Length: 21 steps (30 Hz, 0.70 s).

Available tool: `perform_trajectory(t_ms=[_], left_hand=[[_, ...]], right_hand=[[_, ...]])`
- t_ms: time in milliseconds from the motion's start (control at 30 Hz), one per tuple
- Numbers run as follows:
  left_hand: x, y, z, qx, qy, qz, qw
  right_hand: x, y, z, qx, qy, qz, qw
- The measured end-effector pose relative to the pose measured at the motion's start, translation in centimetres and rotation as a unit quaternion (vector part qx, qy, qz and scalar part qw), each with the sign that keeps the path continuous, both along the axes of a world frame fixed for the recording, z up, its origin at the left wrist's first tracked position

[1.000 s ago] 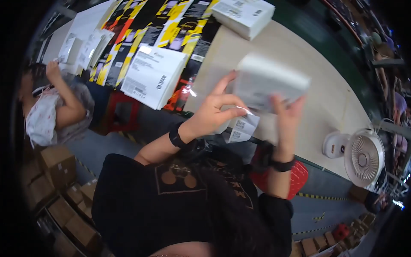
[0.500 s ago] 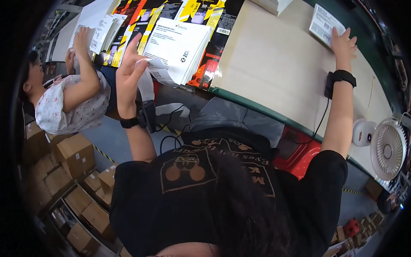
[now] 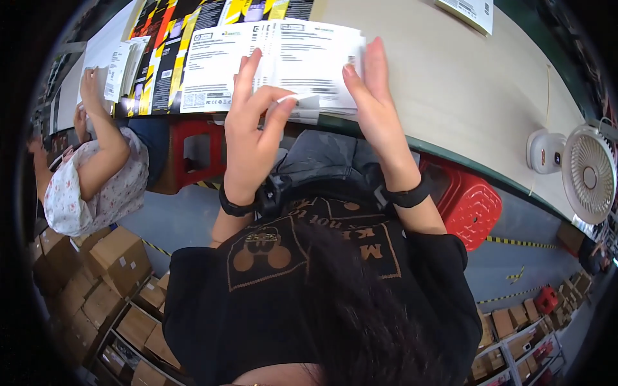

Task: The person peels stickers from a roll and presses them onto paper sheets, then secures a stack of the sheets with a rubber band. They then place the stack aside and resume applying stickers to more sheets.

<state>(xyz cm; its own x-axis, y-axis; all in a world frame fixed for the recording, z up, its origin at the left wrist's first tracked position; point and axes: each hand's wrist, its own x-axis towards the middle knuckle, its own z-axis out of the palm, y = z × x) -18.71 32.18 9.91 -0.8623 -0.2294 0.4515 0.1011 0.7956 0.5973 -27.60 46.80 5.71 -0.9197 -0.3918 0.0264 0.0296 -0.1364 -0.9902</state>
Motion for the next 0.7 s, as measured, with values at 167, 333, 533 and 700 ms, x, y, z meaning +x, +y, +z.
perform_trajectory(t_ms=[167,333,533,700], left_hand=[[0.2,1.3,2.0,0.173,-0.018,-0.089,0.981],[-0.6,1.6,2.3,0.387,-0.067,-0.094,0.915],[-2.3,2.3,2.1,0.35,-0.039,-0.128,0.927],[-2.9,1.9,2.7,0.313,-0.098,-0.152,0.932]], right_hand=[[-0.5,3.9,1.6,0.179,0.176,-0.059,0.966],[1.1,4.7,5.5,-0.001,0.065,0.119,0.991],[1.8,3.4,6.7,0.089,-0.057,0.089,0.99],[1.7,2.5,6.2,0.031,-0.05,-0.019,0.998]])
